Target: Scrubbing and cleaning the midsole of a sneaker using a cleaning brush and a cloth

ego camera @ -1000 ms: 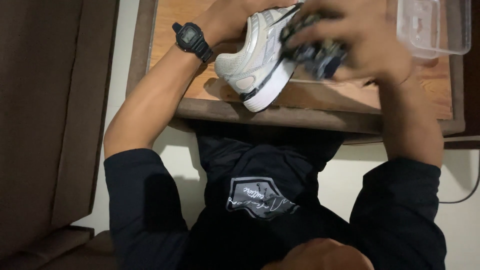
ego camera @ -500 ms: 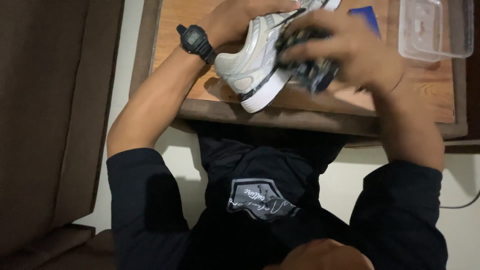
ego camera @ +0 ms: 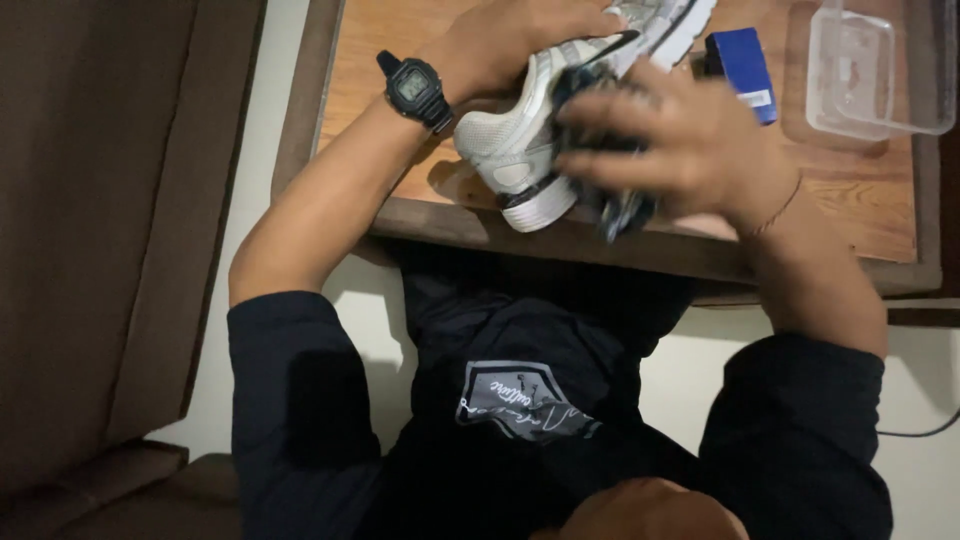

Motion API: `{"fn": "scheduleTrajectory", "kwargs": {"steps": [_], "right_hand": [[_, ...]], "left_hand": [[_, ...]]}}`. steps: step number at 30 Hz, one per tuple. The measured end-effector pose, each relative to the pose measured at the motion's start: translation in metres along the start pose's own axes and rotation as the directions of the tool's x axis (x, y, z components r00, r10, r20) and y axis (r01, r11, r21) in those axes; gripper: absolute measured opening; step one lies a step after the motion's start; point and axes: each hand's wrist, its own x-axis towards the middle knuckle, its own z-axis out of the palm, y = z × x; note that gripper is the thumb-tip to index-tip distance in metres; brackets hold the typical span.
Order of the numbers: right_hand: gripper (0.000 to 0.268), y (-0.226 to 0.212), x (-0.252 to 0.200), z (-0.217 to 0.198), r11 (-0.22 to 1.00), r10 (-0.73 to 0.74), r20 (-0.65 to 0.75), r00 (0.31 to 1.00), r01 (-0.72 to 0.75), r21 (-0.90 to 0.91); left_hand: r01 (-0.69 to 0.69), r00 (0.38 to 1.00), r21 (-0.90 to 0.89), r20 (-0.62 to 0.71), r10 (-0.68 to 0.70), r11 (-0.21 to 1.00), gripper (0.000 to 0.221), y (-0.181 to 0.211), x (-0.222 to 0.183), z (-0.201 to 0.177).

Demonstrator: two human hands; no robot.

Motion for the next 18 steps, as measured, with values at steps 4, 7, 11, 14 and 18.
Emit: {"fn": "scheduleTrajectory", "kwargs": {"steps": [4, 7, 11, 14, 18], "right_hand": [[0.014, -0.016, 0.027, 0.006, 0.976, -0.181, -0.044, 0.983, 0.185, 0.115], [0.025, 0.008, -0.002, -0.011, 0.998, -0.007, 0.081, 0.997, 0.012, -0.055], [0.041, 0.014, -0.002, -0.01, 0.993, -0.094, 0.058, 0.994, 0.098, -0.066], [0.01, -0.016, 0.017, -0.004, 0.956, -0.104, 0.019, 0.994, 0.106, -0.274], [0.01, -0.008, 0.022, 0.001, 0.961, -0.253, -0.067, 0.965, 0.242, -0.137]], "left_hand": [[0.553, 0.733, -0.719, 0.179, -0.656, 0.421, 0.02, 0.067, 0.033, -0.029], [0.038, 0.997, 0.14, 0.059, -0.047, 0.989, 0.074, 0.007, 0.002, 0.002], [0.086, 0.992, 0.14, 0.08, -0.098, 0.986, 0.06, 0.008, 0.002, 0.001], [0.116, 0.991, 0.08, 0.059, -0.121, 0.99, 0.068, 0.021, 0.006, -0.001], [0.273, 0.962, -0.167, 0.07, -0.265, 0.947, 0.031, 0.013, 0.011, 0.001]]}}
